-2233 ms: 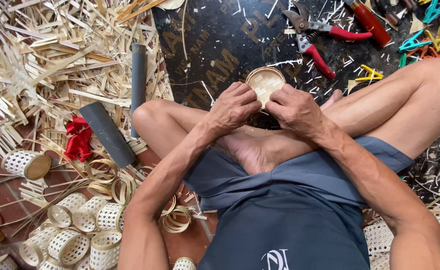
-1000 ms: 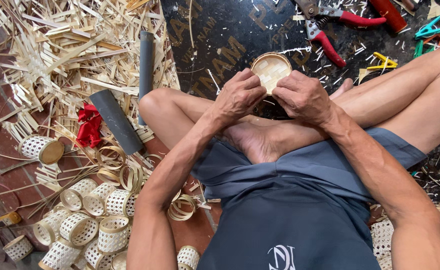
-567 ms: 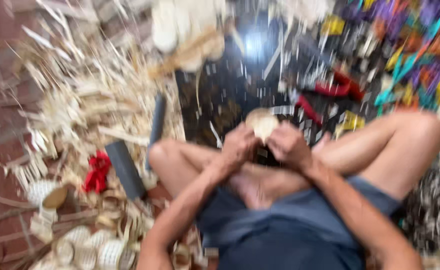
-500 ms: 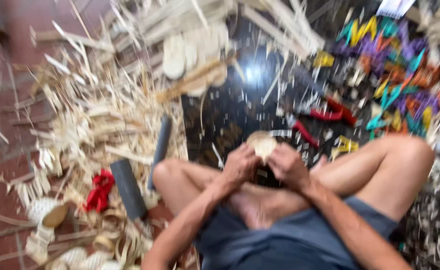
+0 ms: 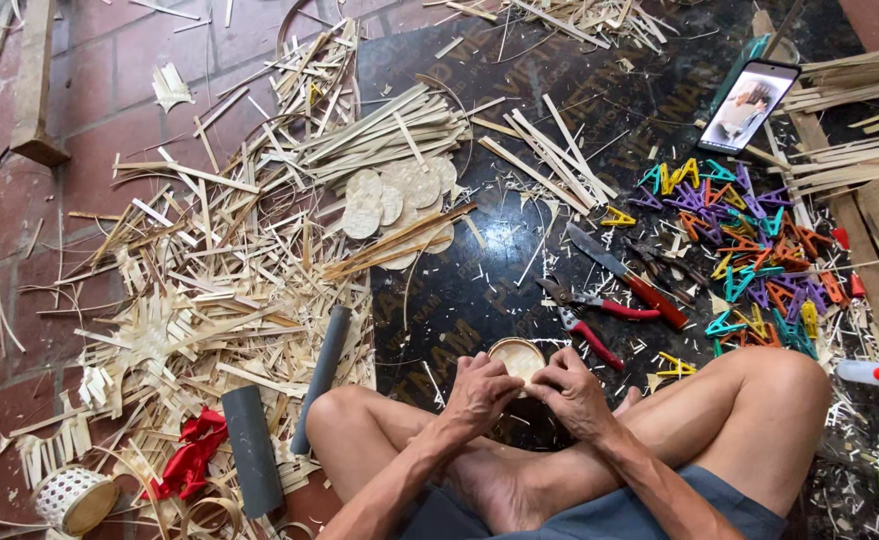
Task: The person sits on the floor assembling woven bamboo basket bodies. They bend and fit thin bamboo strips around the rim, trim a strip with pliers, press the strip into the basket edge, and work the rim around the woven wall by hand.
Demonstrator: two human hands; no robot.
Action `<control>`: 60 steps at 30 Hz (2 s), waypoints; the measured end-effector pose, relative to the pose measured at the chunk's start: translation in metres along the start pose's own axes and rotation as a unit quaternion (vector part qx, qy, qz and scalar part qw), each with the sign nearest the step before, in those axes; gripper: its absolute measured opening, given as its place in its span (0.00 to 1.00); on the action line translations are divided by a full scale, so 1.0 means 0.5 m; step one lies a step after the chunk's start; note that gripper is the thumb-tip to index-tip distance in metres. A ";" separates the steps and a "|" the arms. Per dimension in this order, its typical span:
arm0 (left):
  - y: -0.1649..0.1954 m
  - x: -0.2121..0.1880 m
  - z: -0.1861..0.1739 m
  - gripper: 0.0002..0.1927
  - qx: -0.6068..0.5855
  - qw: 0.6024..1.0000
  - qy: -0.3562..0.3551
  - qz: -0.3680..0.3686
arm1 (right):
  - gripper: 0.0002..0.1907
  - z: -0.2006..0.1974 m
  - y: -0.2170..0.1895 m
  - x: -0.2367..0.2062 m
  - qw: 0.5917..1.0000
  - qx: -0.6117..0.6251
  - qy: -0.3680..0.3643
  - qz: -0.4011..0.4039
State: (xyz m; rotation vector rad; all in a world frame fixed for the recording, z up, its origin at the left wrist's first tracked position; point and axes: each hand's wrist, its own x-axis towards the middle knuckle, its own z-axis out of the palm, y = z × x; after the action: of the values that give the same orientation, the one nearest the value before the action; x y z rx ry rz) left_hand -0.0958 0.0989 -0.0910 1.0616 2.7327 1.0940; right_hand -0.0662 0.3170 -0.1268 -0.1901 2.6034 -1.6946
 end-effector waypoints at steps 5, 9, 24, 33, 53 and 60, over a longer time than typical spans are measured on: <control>-0.006 0.003 -0.003 0.06 -0.015 1.000 -0.021 -0.002 | 0.08 -0.010 0.017 0.010 0.986 0.113 -0.059 0.107; -0.007 0.001 -0.003 0.06 -0.012 0.999 -0.040 -0.003 | 0.07 -0.016 0.016 0.015 0.980 0.123 -0.085 0.134; 0.034 0.008 0.022 0.03 0.031 0.996 0.005 -0.086 | 0.08 -0.018 -0.020 0.008 0.999 -0.010 -0.041 -0.008; 0.067 0.001 0.027 0.03 0.077 0.993 0.076 -0.054 | 0.07 -0.005 -0.025 -0.004 1.000 -0.004 -0.007 0.007; 0.002 -0.044 0.090 0.03 0.052 0.996 0.058 -0.050 | 0.07 -0.018 0.098 0.056 0.952 0.128 -0.251 0.122; 0.016 -0.054 0.085 0.03 0.057 0.995 0.077 -0.042 | 0.07 -0.036 0.079 0.056 0.921 0.153 -0.298 0.198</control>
State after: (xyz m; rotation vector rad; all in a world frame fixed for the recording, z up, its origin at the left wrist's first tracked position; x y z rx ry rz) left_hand -0.0598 0.1129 -0.1240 0.9002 2.9629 1.0621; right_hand -0.0989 0.3456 -0.1543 -0.1297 1.7743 -1.5529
